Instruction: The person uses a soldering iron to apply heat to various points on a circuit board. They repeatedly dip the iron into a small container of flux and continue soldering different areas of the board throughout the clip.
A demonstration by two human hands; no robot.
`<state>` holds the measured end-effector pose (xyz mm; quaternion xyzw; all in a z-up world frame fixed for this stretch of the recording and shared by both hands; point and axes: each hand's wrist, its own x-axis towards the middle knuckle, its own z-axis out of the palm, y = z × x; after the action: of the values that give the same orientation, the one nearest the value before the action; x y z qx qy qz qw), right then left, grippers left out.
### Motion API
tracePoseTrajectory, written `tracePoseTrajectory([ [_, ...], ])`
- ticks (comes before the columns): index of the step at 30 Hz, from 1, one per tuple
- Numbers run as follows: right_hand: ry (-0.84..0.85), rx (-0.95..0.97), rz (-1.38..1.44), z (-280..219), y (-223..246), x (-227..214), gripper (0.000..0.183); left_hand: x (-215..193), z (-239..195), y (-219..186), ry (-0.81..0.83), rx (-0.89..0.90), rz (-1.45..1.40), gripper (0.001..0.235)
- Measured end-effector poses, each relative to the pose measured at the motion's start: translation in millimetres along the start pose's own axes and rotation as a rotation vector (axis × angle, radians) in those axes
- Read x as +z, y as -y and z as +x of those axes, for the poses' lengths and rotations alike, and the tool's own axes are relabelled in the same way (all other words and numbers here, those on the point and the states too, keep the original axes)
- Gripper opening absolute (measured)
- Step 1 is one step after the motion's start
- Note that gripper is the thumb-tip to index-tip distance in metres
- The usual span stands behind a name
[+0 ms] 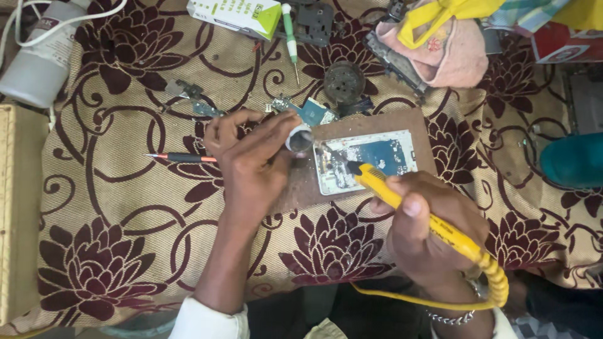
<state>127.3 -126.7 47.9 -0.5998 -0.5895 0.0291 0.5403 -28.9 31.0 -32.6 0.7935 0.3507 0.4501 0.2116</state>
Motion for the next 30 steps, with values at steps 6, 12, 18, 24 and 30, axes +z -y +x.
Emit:
tracePoseTrajectory([
  [6,-0.026,0.063,0.065,3,-5,1,0.027,-5,5,-8,0.019,0.002,0.007,0.030],
  [12,0.114,-0.237,-0.229,5,4,-9,0.022,-11,7,-17,0.055,0.026,0.076,0.038],
  [18,-0.001,0.013,0.078,-1,7,11,0.028,-9,5,-14,-0.021,0.029,0.085,0.031],
  [24,-0.389,0.472,0.555,-16,-32,12,0.036,-12,3,-11,-0.002,-0.029,-0.084,0.039],
  [30,-0.517,0.524,0.748,-19,-49,2,0.039,-7,5,-8,-0.030,-0.020,-0.081,0.044],
])
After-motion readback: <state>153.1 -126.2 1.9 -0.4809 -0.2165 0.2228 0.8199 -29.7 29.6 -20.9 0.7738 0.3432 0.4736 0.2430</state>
